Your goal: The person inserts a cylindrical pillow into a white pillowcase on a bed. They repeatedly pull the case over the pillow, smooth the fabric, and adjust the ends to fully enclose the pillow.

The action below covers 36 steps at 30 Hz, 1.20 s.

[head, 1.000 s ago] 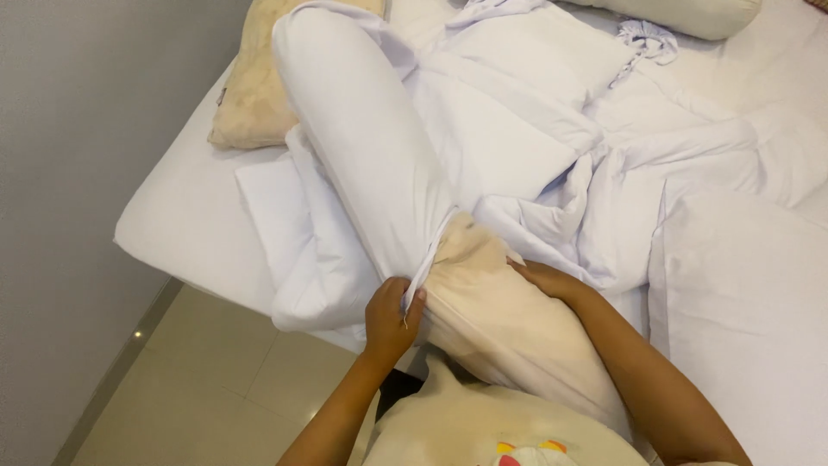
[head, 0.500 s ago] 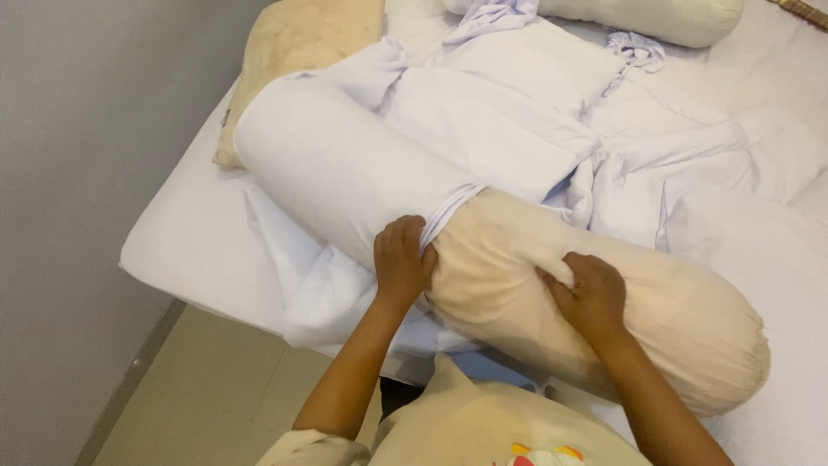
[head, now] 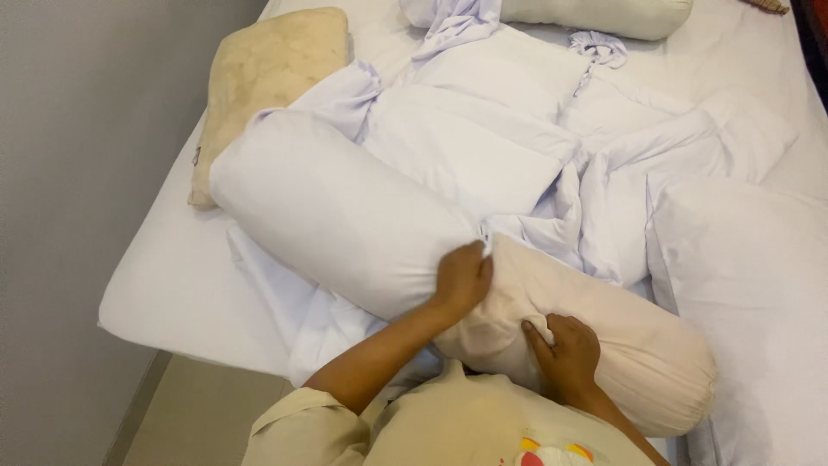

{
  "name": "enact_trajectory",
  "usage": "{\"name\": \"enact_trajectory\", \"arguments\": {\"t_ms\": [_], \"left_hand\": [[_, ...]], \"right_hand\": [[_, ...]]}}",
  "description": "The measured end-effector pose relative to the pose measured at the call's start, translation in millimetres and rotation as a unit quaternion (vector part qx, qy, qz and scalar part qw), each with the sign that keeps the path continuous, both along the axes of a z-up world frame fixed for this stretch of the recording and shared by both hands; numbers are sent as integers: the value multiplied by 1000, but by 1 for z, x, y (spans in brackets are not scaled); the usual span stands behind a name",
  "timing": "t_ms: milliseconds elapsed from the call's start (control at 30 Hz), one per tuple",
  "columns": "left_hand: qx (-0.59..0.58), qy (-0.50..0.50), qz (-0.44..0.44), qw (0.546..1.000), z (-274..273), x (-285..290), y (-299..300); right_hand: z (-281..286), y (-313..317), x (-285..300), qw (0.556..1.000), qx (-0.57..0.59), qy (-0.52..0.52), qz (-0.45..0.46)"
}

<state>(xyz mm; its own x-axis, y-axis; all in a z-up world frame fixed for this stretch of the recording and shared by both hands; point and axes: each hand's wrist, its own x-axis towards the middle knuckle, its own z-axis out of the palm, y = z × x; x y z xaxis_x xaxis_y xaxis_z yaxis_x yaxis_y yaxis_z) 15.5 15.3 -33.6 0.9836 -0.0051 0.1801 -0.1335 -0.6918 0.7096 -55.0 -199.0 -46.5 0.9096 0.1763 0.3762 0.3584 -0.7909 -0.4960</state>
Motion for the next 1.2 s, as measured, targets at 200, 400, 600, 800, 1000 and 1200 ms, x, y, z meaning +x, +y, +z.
{"name": "enact_trajectory", "arguments": {"t_ms": [200, 400, 600, 800, 1000, 1200], "left_hand": [[-103, -16, -120, 987, 8, -47, -38], [18, 29, -68, 997, -28, -17, -17], [58, 150, -27, 987, -13, 12, -1], [229, 113, 17, 967, 22, 51, -6], [318, 223, -20, 921, -66, 114, -24], [78, 70, -51, 993, 59, 46, -22]], "right_hand": [[-19, 0, 0, 992, -40, 122, 7], [4, -65, 74, 956, -44, 273, 100], [-13, -48, 165, 928, 92, 351, 84], [-10, -1, 163, 868, -30, 478, 129], [70, 14, 109, 882, -37, 437, 172], [96, 14, 63, 924, 127, 338, 124]]}}
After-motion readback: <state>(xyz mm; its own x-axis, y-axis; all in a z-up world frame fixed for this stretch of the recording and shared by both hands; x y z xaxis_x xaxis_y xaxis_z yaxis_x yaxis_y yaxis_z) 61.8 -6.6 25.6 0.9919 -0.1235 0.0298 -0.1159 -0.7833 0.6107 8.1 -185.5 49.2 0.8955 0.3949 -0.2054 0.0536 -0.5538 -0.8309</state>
